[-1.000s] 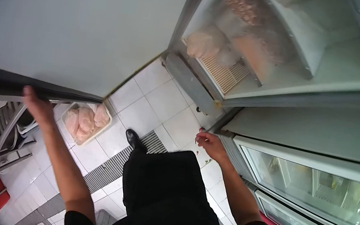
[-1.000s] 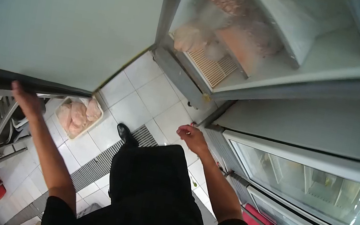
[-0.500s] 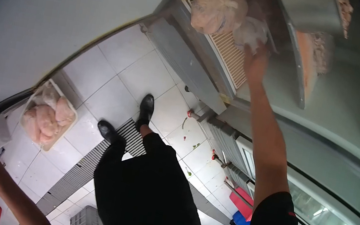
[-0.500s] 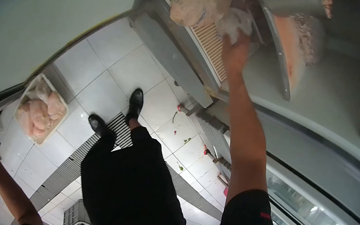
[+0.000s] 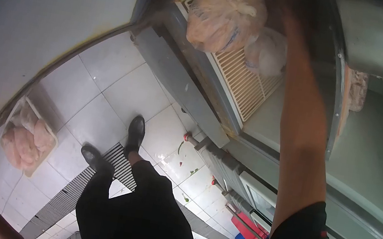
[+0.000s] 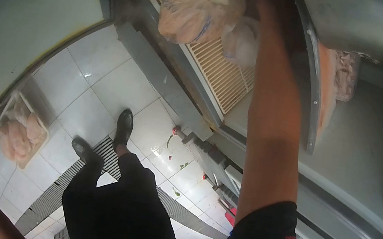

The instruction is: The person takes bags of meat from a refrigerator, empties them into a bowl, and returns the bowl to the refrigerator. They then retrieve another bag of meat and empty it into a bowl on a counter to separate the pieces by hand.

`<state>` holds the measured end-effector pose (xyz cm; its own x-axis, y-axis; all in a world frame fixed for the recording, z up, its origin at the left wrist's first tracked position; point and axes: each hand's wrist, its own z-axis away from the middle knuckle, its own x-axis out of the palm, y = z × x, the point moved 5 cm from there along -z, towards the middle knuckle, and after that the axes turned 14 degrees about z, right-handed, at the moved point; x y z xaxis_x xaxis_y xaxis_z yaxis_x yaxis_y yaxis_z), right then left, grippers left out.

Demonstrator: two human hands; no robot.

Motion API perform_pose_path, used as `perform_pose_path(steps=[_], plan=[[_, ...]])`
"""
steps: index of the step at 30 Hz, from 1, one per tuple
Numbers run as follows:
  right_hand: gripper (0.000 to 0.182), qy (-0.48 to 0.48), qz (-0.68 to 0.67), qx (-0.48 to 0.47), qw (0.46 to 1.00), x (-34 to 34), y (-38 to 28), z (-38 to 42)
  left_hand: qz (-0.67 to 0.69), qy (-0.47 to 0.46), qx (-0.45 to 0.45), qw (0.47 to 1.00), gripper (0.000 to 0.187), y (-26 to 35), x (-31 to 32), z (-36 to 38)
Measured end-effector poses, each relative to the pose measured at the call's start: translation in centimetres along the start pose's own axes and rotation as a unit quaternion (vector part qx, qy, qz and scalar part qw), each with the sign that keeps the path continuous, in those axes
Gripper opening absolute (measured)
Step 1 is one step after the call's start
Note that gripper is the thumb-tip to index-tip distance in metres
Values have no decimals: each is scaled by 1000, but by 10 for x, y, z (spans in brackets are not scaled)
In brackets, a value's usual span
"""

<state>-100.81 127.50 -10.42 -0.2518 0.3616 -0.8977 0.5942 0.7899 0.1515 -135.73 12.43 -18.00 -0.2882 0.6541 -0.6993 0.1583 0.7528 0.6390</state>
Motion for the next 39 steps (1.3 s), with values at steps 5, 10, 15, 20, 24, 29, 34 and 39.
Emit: perform_pose_path(steps=[5, 10, 15, 20, 24, 29, 34, 39], plan=[[40, -45, -40, 10, 998, 11, 15, -12, -9, 9, -5, 1000, 94, 1, 9, 21], [40, -44, -132, 50, 989, 6, 27, -12, -9, 15, -12, 1000, 78, 2, 16, 38], [40, -7, -379, 170, 909, -8, 49, 43, -5, 33, 16, 999, 64, 38, 34, 68], [40, 30, -580, 254, 773, -49, 48, 150, 203, 48, -83, 974, 51, 187, 123, 196], [44, 42, -583, 200, 786, -86, -10, 192, 354, -221, -283, 864, 45, 318, 241, 370], [53, 57, -593, 223, 771, -101, -62, 244, 562, -535, -358, 520, 73, 547, 352, 443], [53, -13, -510, 119, 852, -98, -114, 237, 677, -531, -432, 269, 69, 598, 426, 434], [43, -252, -514, 8, 820, -99, -139, 202, 747, -482, -422, 177, 40, 553, 444, 406]])
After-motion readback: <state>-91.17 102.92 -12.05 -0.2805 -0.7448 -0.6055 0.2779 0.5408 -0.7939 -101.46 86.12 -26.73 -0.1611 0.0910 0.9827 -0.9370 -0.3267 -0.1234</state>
